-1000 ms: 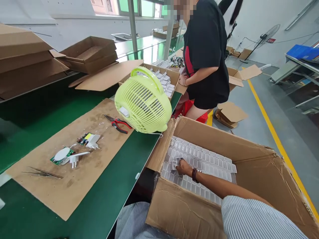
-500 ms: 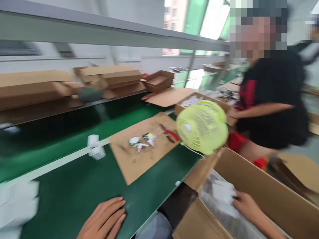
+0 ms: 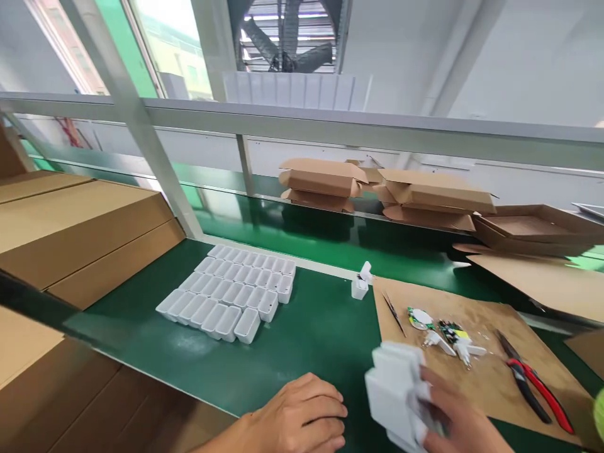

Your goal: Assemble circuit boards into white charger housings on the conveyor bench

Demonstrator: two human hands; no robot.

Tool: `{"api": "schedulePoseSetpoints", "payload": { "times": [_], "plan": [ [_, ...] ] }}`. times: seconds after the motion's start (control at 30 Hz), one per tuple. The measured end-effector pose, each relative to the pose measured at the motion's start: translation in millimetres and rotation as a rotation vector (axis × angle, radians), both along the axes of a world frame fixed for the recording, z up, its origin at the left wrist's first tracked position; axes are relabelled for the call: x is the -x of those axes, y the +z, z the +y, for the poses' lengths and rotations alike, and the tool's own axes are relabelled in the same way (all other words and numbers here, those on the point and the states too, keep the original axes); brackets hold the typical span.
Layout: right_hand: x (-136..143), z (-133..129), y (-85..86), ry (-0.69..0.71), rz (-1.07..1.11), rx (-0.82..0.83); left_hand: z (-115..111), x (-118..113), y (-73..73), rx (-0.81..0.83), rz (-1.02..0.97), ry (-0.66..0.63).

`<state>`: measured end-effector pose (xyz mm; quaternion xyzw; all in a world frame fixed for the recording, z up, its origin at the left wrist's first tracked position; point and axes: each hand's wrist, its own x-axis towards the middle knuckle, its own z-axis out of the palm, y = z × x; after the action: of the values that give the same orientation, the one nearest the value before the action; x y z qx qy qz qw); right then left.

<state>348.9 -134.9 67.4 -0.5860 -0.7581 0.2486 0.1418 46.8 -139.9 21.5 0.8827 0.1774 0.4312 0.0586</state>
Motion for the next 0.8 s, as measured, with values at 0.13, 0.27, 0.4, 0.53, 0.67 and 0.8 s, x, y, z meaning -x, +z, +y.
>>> {"api": "schedulePoseSetpoints", "payload": {
  "times": [0.13,0.27,0.4,0.53,0.67,0.8],
  "plan": [
    [116.2,66.7,19.2,0.201,-0.135,0.052,-19.8,40.2,-4.4,0.058,-0.009,0.272],
    [190.5,93.0,21.1,0.347,-0.357,0.086,-31.5,60.8,-15.4,0.103,-0.012,0.556],
    [205.7,90.1,22.9,0.433,-0.358,0.01,-29.1,68.0,-16.5,0.141,0.012,0.681],
    [183.1,91.1,27.3,0.385,-0.189,-0.064,-16.8,70.2,-7.2,0.145,0.093,0.757],
    [143.8,95.7,14.8,0.312,-0.005,-0.112,-2.5,69.9,-0.6,0.097,0.197,0.769],
    [118.1,88.5,-9.2,0.299,0.14,0.055,2.4,78.1,1.2,0.054,0.201,0.755]
  ]
}}
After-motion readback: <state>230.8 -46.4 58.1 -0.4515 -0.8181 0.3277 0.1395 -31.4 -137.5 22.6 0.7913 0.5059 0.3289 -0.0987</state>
